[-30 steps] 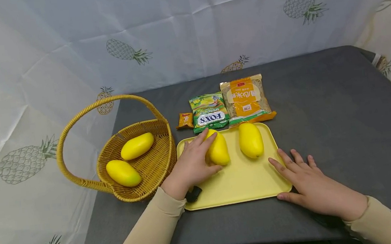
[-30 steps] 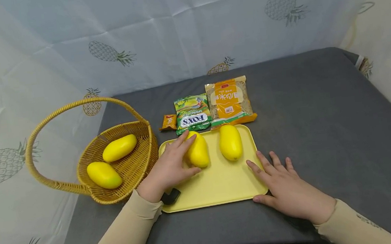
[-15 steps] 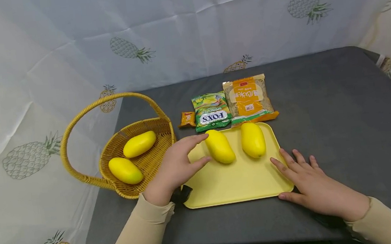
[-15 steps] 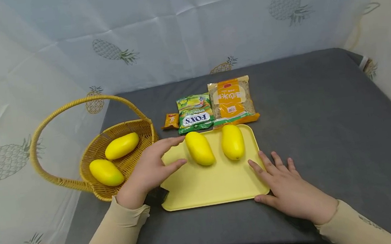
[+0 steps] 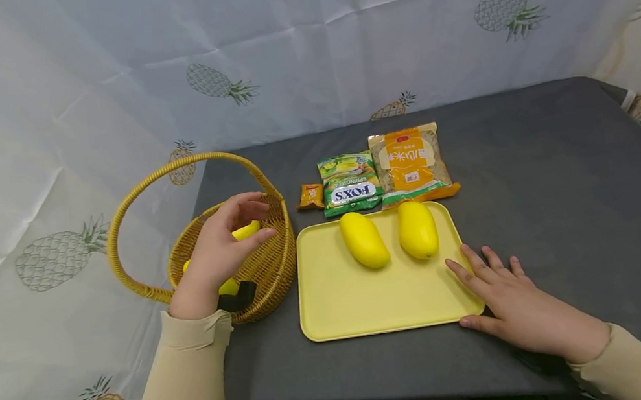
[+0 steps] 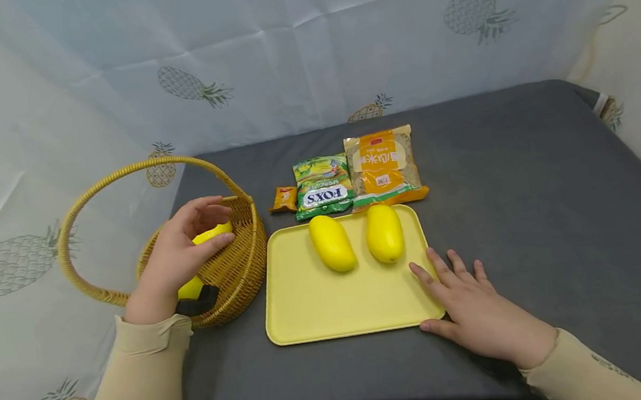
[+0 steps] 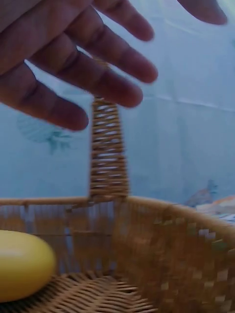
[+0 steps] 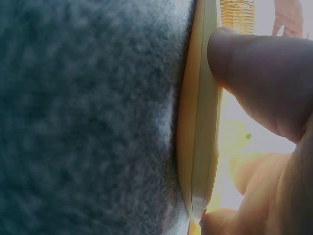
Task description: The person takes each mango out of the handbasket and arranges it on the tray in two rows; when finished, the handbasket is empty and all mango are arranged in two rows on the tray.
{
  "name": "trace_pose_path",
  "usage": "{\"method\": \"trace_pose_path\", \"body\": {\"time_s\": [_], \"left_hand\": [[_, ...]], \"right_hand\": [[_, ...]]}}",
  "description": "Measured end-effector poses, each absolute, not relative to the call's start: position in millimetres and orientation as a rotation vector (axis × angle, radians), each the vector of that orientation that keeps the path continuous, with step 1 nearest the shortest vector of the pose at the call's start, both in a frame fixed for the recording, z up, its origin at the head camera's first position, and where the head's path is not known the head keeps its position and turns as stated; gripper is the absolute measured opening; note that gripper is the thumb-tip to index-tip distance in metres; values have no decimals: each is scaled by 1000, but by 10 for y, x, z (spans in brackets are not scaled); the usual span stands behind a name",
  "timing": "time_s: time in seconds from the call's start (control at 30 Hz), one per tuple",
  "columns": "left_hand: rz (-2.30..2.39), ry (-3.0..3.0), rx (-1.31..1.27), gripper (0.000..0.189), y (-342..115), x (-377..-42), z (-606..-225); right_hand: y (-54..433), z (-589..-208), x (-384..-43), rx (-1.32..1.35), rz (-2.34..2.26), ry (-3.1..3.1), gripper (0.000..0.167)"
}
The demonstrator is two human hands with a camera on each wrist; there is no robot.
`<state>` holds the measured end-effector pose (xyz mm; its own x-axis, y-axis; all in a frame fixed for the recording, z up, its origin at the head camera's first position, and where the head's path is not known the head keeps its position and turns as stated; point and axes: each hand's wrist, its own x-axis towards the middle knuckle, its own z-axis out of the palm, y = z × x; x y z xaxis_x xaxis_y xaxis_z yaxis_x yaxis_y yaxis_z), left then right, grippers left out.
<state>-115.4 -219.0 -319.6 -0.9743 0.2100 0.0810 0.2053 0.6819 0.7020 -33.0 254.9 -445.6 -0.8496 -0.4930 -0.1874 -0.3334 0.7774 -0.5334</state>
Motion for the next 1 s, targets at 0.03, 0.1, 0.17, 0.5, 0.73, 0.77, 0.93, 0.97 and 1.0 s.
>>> {"method": "trace_pose_path", "body": {"time_s": [0.03,0.1,0.17,0.5,0.73,0.77,0.93,0.97,1.0], "left_hand": [[1174,2864,327,66,-2238,-1184,-3195],[1098,2842,267,67,-2325,-1245,-3202],[1033,2827,212,70,-2398,-1303,-3231],[938,2805,-45,74,-2566,-1491,-3403],[875,2795,-123,81,-2626,-1576,-3506],[863,2797,-134,80,-2634,-1583,-3518],[794,2810,-147,78,-2667,-1590,-3558],[781,2812,-151,77,-2674,-1589,-3562],[765,2812,-155,77,-2681,-1586,-3566]], "right_hand": [[2554,-4459,-329,-635,-708,2656,99],[2560,-4462,-329,-635,-699,2660,99],[2566,-4462,-330,-635,-696,2660,99],[2597,-4464,-340,-641,-726,2641,99],[2597,-4457,-347,-643,-731,2635,100],[2596,-4455,-348,-644,-733,2635,100],[2582,-4444,-348,-644,-743,2629,100],[2577,-4444,-348,-645,-744,2628,100],[2572,-4444,-348,-647,-744,2627,100]]}}
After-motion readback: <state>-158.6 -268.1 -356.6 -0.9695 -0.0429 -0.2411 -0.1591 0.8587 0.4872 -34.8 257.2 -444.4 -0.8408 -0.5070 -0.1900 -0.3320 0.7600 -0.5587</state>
